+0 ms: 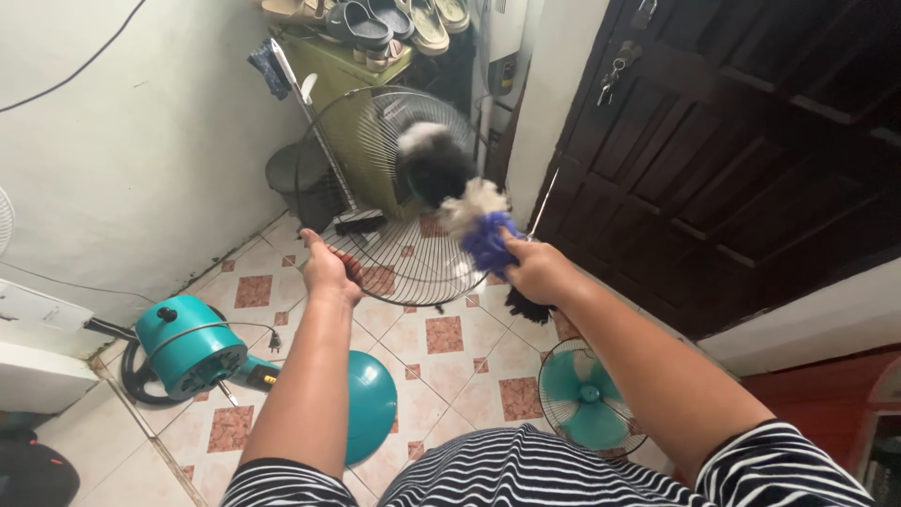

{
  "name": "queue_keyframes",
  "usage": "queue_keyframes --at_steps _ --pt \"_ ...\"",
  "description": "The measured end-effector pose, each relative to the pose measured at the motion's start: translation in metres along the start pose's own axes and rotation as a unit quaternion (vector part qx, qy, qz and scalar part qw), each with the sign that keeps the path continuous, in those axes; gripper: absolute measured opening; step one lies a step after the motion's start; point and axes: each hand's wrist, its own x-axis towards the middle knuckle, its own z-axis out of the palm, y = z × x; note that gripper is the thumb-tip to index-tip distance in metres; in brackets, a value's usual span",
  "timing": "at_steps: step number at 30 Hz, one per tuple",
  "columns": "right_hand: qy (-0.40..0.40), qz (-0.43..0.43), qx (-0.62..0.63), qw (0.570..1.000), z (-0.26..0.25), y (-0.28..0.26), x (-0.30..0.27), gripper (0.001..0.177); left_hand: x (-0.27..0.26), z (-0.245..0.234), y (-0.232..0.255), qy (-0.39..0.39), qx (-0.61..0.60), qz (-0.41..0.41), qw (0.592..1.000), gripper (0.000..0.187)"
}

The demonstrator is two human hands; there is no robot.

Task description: Cleaning the components of a disassembled electric fan using a duster.

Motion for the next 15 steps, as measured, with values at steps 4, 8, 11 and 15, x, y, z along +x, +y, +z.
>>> queue_keyframes --at_steps 4,8,11,15 --pt "-0.023 -0.083 -0.035 0.996 -0.023 -0.020 -0.017 0.073 0.006 -0.008 0.003 -0.003 0.036 0.015 0.999 0.064" --pt "-0.133 0.006 -0.109 0.985 -0.041 -0.012 -0.031 0.068 0.011 -0.016 0.008 0.018 0.019 0.017 1.000 0.065" --pt "-0.135 -0.014 -0.153 0.979 -0.048 -0.002 -0.029 0.068 0.009 -0.019 0.006 0.022 0.015 0.000 1.000 0.066" --pt "-0.088 -0.009 -0.166 0.982 -0.046 -0.002 -0.011 0.070 -0.001 -0.010 0.002 -0.010 0.026 -0.027 0.999 0.066"
